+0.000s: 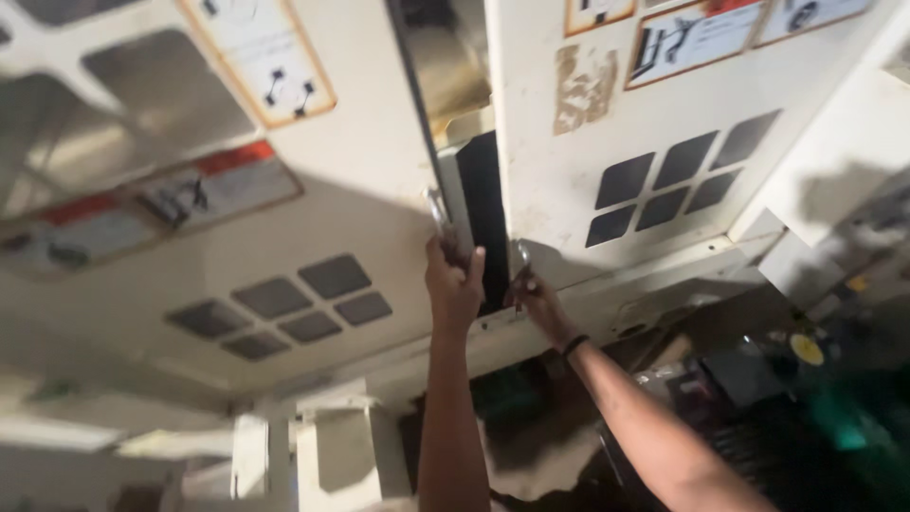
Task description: The person retrieves metal rods from a green crate and uses them to manipulate the handles of a large industrial machine door. They repeatedly insert and remove the rods while attempting to open or adjust the door mechanism.
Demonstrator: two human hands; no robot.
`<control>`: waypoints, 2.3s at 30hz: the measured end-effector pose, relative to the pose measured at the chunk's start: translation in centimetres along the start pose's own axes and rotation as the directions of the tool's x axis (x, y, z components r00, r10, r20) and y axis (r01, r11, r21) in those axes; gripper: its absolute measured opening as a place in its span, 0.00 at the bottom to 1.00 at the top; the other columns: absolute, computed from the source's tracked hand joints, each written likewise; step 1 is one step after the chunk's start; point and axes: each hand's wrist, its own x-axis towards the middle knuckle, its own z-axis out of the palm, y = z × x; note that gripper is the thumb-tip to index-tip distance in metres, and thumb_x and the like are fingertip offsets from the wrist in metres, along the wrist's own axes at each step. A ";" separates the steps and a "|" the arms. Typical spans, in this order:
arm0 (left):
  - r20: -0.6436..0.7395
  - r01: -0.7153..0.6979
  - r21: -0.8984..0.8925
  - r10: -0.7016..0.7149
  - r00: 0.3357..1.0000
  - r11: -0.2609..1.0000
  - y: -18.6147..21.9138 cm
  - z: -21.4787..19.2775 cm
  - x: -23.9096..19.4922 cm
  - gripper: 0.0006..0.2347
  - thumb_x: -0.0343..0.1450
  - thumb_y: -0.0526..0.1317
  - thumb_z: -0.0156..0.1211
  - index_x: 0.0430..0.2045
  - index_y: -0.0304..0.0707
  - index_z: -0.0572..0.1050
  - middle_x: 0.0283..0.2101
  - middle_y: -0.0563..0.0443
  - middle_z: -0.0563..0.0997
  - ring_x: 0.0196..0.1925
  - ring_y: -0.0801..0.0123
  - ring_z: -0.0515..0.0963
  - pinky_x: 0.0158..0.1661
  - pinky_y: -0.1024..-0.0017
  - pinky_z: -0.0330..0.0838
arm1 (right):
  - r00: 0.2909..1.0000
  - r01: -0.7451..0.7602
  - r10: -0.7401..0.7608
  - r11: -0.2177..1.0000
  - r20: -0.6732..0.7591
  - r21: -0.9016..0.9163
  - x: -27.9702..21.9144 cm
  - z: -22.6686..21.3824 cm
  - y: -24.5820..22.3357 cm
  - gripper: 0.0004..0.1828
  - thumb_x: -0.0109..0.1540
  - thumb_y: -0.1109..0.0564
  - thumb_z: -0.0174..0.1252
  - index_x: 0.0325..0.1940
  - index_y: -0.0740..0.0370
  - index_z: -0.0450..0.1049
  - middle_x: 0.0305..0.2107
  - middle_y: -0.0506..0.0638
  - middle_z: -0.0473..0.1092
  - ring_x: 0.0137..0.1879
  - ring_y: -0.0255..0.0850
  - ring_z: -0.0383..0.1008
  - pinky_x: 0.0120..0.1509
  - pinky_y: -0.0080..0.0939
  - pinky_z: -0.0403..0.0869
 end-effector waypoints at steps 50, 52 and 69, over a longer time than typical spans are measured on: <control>0.213 -0.108 -0.179 0.146 0.966 0.978 -4.1 -1.2 0.8 0.19 0.72 0.38 0.65 0.55 0.29 0.70 0.36 0.45 0.77 0.34 0.61 0.78 0.37 0.65 0.74 | 0.854 0.400 -0.483 0.847 -0.193 -0.350 -0.2 1.4 3.1 0.10 0.65 0.72 0.50 0.31 0.65 0.67 0.33 0.50 0.66 0.30 0.37 0.70 0.28 0.36 0.72; 0.157 -0.208 -0.217 0.244 0.957 0.954 -4.0 -1.3 0.7 0.20 0.73 0.38 0.64 0.58 0.29 0.69 0.41 0.43 0.78 0.38 0.60 0.79 0.39 0.64 0.75 | 0.857 0.385 -0.473 0.852 -0.204 -0.356 -0.3 1.5 3.5 0.10 0.66 0.72 0.50 0.31 0.65 0.67 0.33 0.50 0.66 0.30 0.37 0.70 0.28 0.36 0.72; 0.195 -0.043 -0.228 0.089 0.977 0.973 -4.2 -0.8 0.7 0.19 0.71 0.38 0.65 0.54 0.30 0.71 0.36 0.45 0.78 0.33 0.63 0.79 0.37 0.66 0.76 | 0.797 0.450 -0.593 0.708 -0.112 -0.544 -0.1 0.5 3.2 0.07 0.59 0.71 0.49 0.29 0.65 0.67 0.29 0.50 0.66 0.33 0.36 0.70 0.34 0.36 0.70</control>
